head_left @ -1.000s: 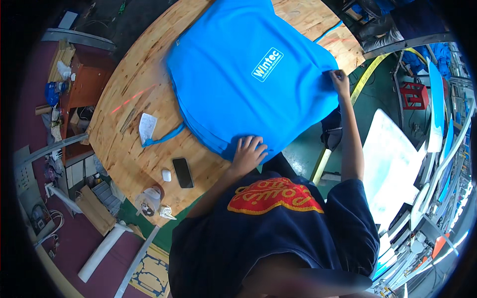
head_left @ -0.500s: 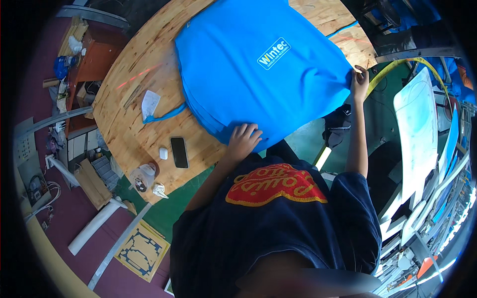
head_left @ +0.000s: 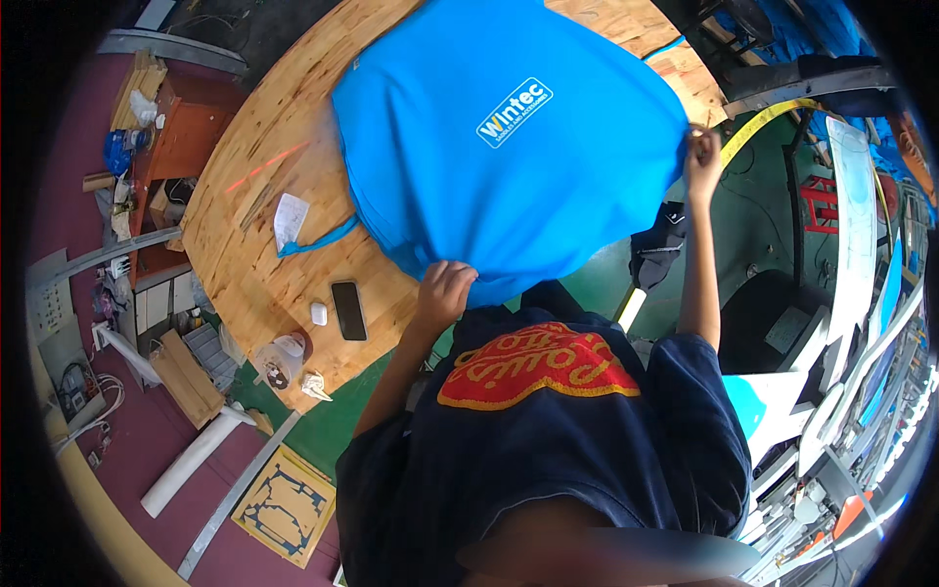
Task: Operating a manual or automatic screen printing machine to apply graphics to blue shirts.
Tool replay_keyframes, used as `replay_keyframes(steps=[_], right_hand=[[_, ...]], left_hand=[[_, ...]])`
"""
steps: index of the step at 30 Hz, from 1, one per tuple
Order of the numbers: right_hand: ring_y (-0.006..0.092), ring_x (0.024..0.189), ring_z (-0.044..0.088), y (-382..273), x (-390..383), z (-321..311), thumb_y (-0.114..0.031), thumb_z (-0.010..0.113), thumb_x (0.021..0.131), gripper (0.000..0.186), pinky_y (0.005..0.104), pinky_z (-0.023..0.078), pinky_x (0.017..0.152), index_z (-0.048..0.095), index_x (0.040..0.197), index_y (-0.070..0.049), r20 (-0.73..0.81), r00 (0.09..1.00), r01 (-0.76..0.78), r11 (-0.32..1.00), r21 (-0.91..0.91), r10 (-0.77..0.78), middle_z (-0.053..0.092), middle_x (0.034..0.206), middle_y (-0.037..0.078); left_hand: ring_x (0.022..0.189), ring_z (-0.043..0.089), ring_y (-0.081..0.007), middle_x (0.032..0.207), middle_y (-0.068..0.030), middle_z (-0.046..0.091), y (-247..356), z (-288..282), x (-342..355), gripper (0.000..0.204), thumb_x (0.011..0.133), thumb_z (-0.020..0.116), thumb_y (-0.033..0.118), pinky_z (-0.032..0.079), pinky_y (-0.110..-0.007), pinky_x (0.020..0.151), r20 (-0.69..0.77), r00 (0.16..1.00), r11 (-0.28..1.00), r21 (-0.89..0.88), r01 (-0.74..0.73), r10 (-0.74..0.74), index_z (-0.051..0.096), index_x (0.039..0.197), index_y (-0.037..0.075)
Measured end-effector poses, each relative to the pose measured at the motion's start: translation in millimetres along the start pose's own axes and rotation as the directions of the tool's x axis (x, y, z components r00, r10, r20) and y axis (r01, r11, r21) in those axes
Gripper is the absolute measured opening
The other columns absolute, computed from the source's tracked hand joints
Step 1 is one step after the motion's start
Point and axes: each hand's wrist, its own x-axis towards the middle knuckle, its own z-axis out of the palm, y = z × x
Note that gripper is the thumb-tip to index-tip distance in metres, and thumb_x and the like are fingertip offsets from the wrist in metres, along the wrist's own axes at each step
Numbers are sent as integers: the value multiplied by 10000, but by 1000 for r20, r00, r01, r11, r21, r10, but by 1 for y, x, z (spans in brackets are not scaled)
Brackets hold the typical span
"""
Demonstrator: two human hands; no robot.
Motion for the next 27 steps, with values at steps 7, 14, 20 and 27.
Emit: replay_keyframes(steps=[7, 14, 20, 27], right_hand=[[68, 670, 493, 11, -32, 15, -39, 563, 945, 129, 229, 422, 557, 626, 1058, -38, -77, 994, -82, 996, -34, 80, 582, 817, 34], [77, 645, 501, 59, -48, 3, -68, 620, 909, 174, 234, 403, 537, 609, 1081, -47, 57, 981, -170, 969, -177, 183, 579, 787, 50], [316, 849, 546, -41, -74, 36, -120, 661, 836, 232, 433, 414, 764, 610, 1058, -78, 166, 953, 302, 797, -523, -252, 600, 962, 141], [200, 854, 565, -184, -240, 118, -258, 698, 771, 233, 349, 437, 734, 608, 951, -139, 707, 375, 636, 721, 274, -600, 544, 914, 23]], left_hand=[[768, 580, -242, 874, -57, 617, -1, 17, -25, 76, 839, 631, 96, 445, -371, 686, 118, 989, 992, 73, -102, 93, 602, 899, 59], [797, 608, -227, 855, -40, 609, -4, 29, -39, 111, 806, 674, 148, 481, -367, 667, 278, 958, 998, 11, 67, -67, 618, 884, 93], [828, 611, -291, 854, -96, 618, -47, -9, 7, 53, 853, 620, 112, 486, -397, 718, -140, 931, 940, 19, 342, -336, 618, 862, 60], [1027, 557, -330, 1182, -119, 580, -128, -60, 70, 218, 888, 594, 176, 452, -430, 874, -160, 983, 966, 230, 122, -86, 626, 1084, 88]])
